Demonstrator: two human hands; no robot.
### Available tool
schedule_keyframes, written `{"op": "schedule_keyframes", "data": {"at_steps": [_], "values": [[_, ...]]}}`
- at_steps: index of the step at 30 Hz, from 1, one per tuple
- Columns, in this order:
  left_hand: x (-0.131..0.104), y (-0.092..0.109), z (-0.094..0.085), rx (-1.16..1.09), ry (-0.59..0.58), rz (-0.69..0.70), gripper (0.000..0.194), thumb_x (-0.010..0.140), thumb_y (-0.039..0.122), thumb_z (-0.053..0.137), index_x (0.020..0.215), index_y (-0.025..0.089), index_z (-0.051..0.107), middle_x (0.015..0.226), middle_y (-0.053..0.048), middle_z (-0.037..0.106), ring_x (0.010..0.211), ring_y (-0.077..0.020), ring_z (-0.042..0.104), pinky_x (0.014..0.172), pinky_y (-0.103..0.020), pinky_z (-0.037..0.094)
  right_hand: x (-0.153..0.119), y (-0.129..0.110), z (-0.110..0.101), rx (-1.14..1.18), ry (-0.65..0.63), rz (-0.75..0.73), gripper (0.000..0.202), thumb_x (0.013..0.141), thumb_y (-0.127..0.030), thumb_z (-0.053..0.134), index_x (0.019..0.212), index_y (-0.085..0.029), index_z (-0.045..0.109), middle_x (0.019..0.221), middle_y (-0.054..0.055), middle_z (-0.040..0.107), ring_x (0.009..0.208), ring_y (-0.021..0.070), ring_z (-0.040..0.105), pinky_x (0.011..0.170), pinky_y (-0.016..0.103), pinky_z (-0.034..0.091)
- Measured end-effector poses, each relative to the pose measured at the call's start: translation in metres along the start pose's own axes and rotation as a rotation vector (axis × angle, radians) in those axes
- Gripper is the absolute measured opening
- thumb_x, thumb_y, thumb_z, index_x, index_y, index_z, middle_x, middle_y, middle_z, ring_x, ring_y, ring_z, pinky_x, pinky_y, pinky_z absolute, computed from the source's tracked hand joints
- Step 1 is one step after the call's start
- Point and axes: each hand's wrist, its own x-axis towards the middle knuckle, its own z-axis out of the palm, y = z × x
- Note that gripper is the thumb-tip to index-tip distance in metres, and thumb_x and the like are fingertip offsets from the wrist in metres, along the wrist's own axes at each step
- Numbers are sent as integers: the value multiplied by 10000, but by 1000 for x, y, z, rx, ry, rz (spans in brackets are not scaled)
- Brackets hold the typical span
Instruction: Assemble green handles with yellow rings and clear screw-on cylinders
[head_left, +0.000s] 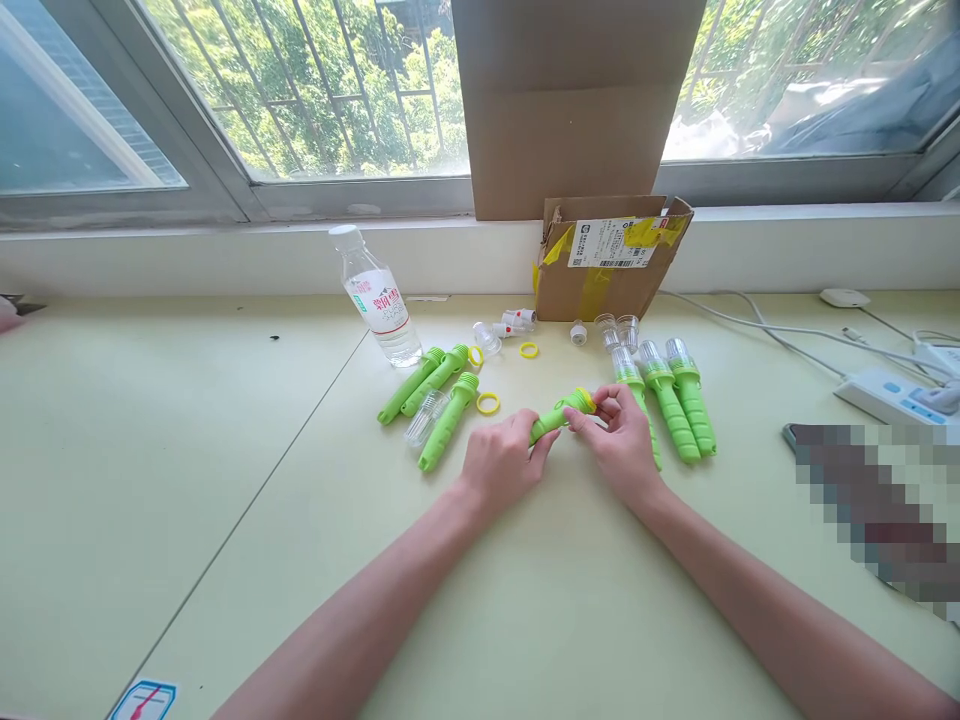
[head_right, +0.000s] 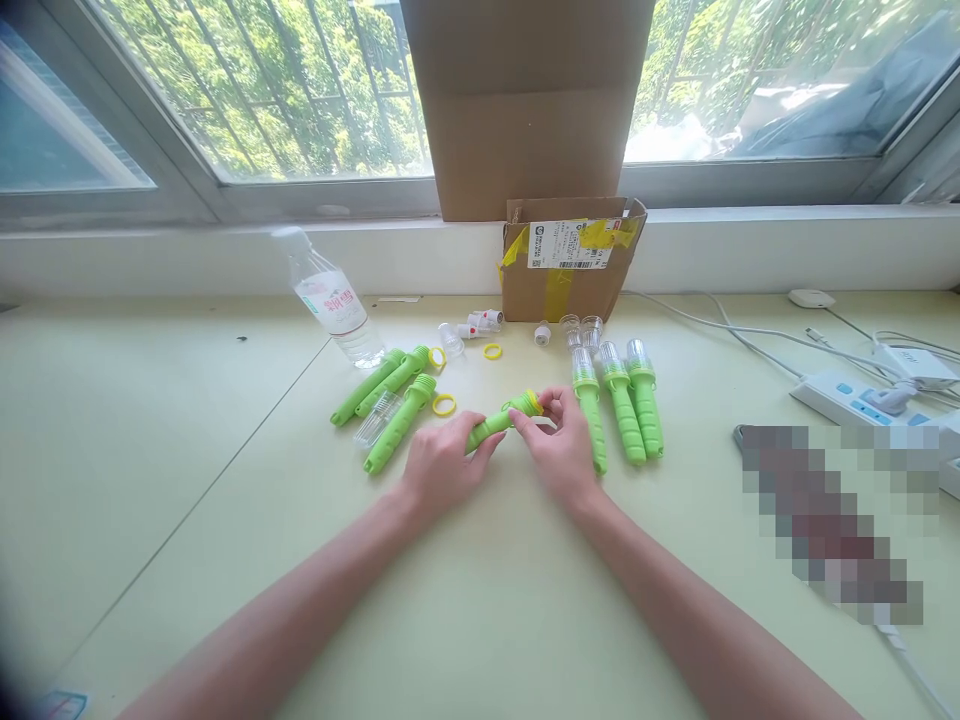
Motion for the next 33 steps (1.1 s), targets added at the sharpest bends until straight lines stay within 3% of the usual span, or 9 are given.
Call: {"op": "schedule_keyframes", "data": {"at_steps": [5,9,13,18,22,25,33], "values": [[2,0,-3,-98,-127,-94,200,898,378,578,864,181,568,641,-10,647,522,-159,582,481,-265,329,0,2,0,-33,9,-3,371,712,-377,794,829,-236,472,813,-11,619,823,185,666,690,306,551],[4,1,-5,-137,-148,-118,206,900,390,575,872,187,558,642,0,640,526,-156,576,493,-264,351,-1,3,1,-64,43,-7,350,718,-379,788,819,-233,485,804,-10,611,814,187,668,688,313,559],[4,0,-3,-90,-98,-89,191,897,379,587,882,191,565,675,4,650,528,-148,579,486,-266,351,-1,1,2,-43,75,-8,379,692,-377,811,829,-234,488,814,2,645,817,204,678,700,345,573],[4,-1,1,10,94,-14,323,828,419,691,1013,181,574,842,-23,684,623,-147,625,487,-259,368,-2,-4,5,-5,122,-11,371,702,-392,804,807,-225,490,779,5,672,751,194,685,704,370,586],[6,0,-1,62,206,74,178,863,338,662,887,181,584,775,-7,653,619,-121,609,496,-239,372,-2,-5,6,28,143,6,386,690,-401,813,791,-223,486,740,-9,678,671,177,679,682,372,591],[5,0,-4,62,210,114,193,897,343,617,797,183,580,743,-2,653,594,-106,596,499,-239,368,-3,-4,5,6,155,-14,388,682,-416,815,792,-225,496,745,-2,686,698,185,678,672,365,589],[0,0,-1,26,138,31,230,887,394,618,802,181,606,694,-6,667,553,-124,597,481,-260,353,-4,-2,3,-68,104,-23,379,704,-442,794,799,-229,496,782,14,683,733,193,675,675,357,579]]}}
